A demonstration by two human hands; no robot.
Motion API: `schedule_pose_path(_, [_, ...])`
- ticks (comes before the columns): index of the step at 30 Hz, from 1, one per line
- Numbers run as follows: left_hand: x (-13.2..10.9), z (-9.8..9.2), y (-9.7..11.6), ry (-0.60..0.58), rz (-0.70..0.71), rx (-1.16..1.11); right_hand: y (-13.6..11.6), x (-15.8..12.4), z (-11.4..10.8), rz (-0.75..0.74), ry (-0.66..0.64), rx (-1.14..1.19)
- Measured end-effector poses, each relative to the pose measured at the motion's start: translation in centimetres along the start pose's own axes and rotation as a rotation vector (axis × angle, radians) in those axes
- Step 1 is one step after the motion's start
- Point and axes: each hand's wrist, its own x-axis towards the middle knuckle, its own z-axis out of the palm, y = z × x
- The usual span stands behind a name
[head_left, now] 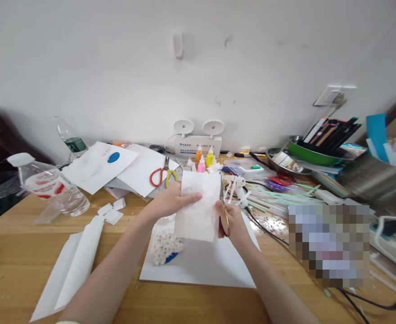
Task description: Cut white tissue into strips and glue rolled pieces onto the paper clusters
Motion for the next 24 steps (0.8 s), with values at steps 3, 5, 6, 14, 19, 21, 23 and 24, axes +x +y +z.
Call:
schedule_pose_path(3, [0.0,-0.2,-0.1,0.033,-0.021,-0.006,-0.1,-0.1,0.0,0.006,-0.024,0.001])
schedule_pose_path(5, [0.0,-0.5,0.0,0.079,-0.019,-0.052,-0.3,-0.2,0.0,0.013,-0.036,0.028])
schedule_pose_path(6, [-0.1,-0.7,0.1,0.111,-0.008,-0.093,-0.3,-0.1,0.0,0.015,-0.041,0.054])
schedule_pose_path(14, [0.0,-2.6,0.3,0.483,0.122,-0.567,0.0,0.2,-0.4,-0.043,-0.24,0.163])
schedule_pose_path(19, [0.0,-3.7,0.4,0.547,0.241,-0.742,0.5,0.0,-0.5,-0.064,-0.346,0.057])
schedule_pose_path(21, [-0.1,-3.9,0.4,0.533,0.245,-0.759,0.7,-0.1,-0.3,-0.073,-0.38,-0.002])
schedule_pose_path(23, [-0.2,-3.9,0.4,0.522,0.243,-0.766,0.8,-0.1,-0.2,-0.077,-0.411,-0.044])
schedule_pose_path(24, [-0.2,-4.0,0.3,0.521,0.243,-0.768,0.9,-0.1,-0.2,-0.08,-0.421,-0.057])
